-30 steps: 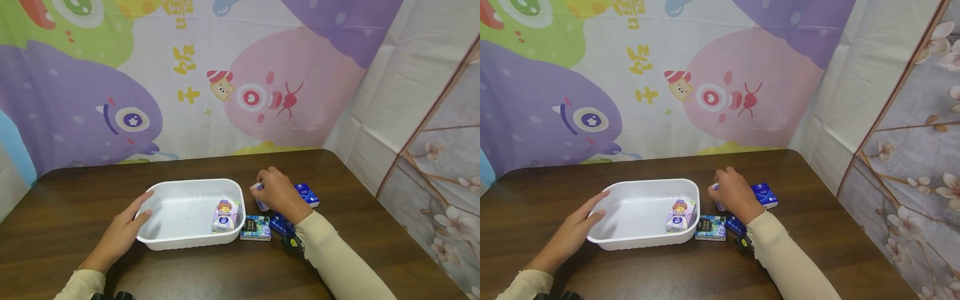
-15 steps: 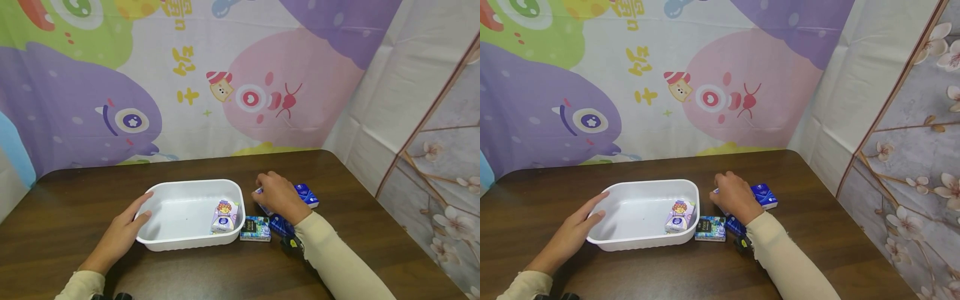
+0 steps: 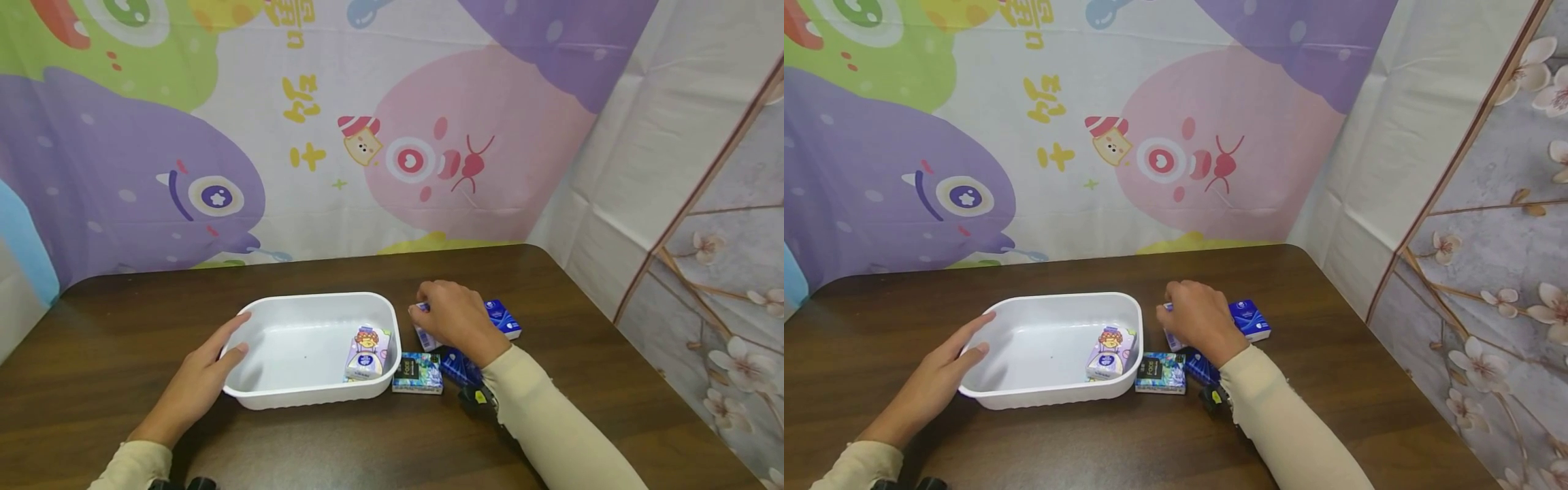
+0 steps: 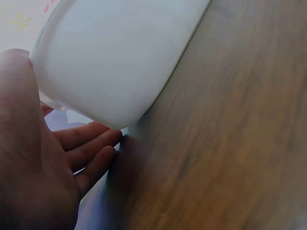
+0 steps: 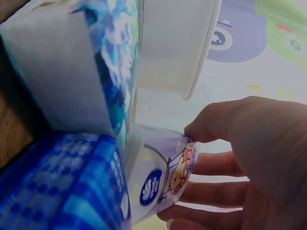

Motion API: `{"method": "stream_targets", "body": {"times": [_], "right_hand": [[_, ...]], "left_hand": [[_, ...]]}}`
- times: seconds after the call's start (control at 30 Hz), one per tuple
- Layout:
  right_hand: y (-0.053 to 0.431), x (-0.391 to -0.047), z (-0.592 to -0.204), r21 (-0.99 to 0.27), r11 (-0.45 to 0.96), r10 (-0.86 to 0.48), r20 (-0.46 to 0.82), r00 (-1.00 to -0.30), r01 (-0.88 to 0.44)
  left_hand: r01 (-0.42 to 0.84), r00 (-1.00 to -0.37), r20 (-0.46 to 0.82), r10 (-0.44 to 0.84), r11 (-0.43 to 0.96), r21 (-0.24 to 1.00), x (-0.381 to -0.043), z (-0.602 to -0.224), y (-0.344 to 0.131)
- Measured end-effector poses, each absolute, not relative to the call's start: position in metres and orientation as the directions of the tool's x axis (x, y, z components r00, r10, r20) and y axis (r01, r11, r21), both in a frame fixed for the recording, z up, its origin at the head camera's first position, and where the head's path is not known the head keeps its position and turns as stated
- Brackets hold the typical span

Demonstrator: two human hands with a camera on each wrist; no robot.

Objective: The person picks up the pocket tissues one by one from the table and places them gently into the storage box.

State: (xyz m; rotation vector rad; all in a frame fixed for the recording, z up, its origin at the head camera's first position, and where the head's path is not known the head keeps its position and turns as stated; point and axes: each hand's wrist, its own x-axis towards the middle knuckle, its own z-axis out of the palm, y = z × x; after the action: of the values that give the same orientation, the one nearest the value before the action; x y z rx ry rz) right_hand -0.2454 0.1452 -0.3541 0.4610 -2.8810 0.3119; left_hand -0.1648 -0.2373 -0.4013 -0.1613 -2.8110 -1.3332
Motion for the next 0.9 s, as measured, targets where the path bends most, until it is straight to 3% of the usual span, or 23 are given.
{"method": "stream_targets", "body": {"times": [0.9], "right_hand": [[0.1388, -0.2387, -0.3492, -0.231, 0.9, -0.258, 0.4, -0.88, -0.369]], "left_hand": [[0.13, -0.991, 0.099, 0.084, 0.606, 0.785, -0.1654, -0.4034, -0.2371]]}}
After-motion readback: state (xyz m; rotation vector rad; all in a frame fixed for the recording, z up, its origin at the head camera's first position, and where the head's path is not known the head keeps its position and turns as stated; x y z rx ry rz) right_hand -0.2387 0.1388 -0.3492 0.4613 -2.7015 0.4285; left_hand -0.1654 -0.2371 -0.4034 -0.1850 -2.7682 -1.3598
